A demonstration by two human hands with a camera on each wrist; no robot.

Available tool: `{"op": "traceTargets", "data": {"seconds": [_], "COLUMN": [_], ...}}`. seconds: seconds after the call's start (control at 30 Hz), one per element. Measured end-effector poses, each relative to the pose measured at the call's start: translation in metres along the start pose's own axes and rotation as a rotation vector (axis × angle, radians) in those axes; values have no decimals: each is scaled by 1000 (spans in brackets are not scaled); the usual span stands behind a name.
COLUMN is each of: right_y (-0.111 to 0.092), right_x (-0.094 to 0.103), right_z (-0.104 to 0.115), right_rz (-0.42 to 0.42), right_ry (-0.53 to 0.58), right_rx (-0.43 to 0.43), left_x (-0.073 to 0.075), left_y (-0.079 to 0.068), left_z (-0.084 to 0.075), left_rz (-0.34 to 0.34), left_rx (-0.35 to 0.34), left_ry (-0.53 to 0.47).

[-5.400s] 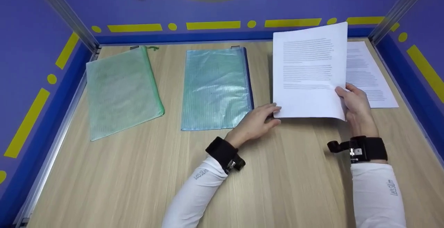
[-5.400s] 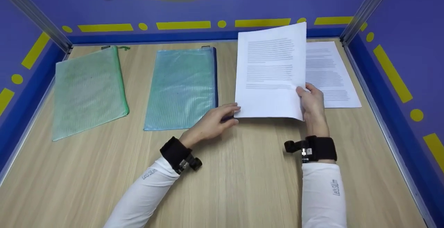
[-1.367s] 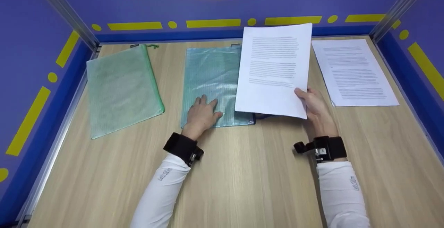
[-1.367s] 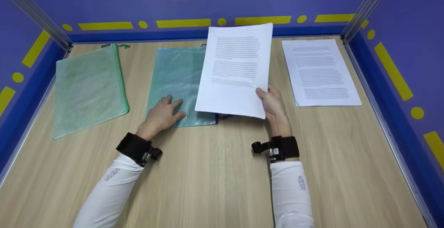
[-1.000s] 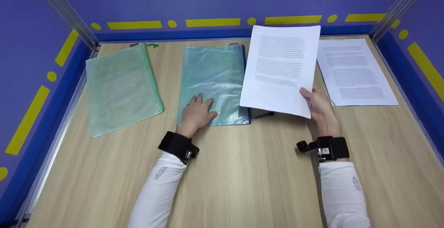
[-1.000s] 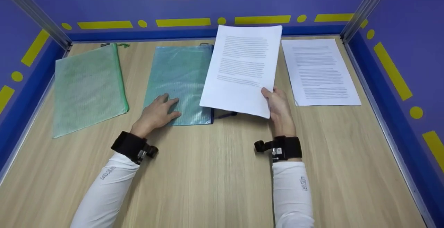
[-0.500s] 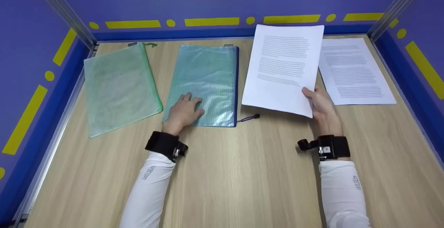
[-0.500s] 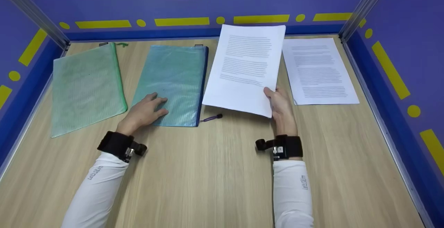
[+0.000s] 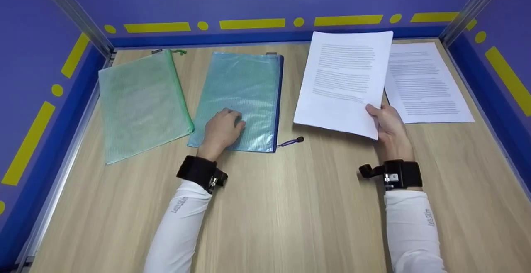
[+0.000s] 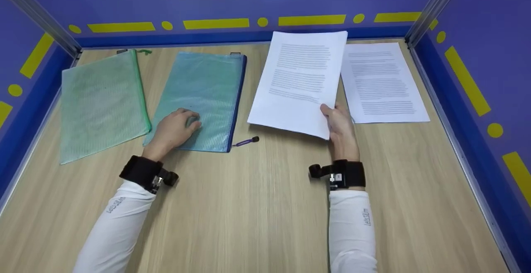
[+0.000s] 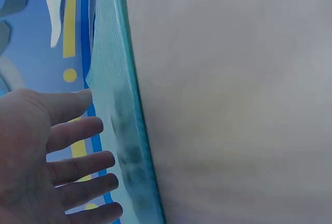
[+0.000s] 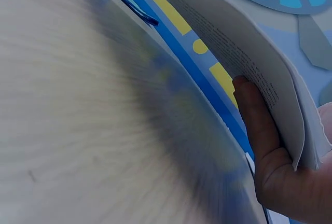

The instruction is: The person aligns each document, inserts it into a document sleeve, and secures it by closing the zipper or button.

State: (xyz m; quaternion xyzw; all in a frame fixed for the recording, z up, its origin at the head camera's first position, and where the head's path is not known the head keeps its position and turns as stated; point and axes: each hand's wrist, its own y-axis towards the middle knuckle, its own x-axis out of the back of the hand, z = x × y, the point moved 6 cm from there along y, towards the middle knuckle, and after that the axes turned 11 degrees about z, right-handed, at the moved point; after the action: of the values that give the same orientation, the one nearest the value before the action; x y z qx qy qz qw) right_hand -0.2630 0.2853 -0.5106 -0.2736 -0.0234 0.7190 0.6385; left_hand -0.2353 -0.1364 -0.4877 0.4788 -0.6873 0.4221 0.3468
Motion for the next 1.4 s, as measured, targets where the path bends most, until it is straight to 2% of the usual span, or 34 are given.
{"op": "traceTargets", "data": {"seconds": [0.17,0.33,0.47,0.6,0.8,1.07,1.23,1.4], "right_y": [-1,-1,-1,0,1,1,2,3], "right_x": [1,1,1,1,-1,-1,-2,-4], "right_z": [0,-1,-2,-3,-4,-3,-4,-5], "right_rz": [3,6,11,14,21,31,35,32], "right_ry": [-13,-17,-18,-32,-46,-36,-42,-47], "right_rx": [2,3,8,6,-11,11,9,-1], "left_x": [3,-1,-9,-18,-27,-35,-35,-34], "left_y": [2,5,12,20,26,29,29,30], "left_z": [-27,-52,-69,-80,-87,-86,-84,-80], "left_rz": [-29,-33,-12,22,47,39,34,74], "left_rx": [-50,-78,-84,-52,14,43,46,59], "left_ry": [-4,52,129,182,213,281,250,188]}}
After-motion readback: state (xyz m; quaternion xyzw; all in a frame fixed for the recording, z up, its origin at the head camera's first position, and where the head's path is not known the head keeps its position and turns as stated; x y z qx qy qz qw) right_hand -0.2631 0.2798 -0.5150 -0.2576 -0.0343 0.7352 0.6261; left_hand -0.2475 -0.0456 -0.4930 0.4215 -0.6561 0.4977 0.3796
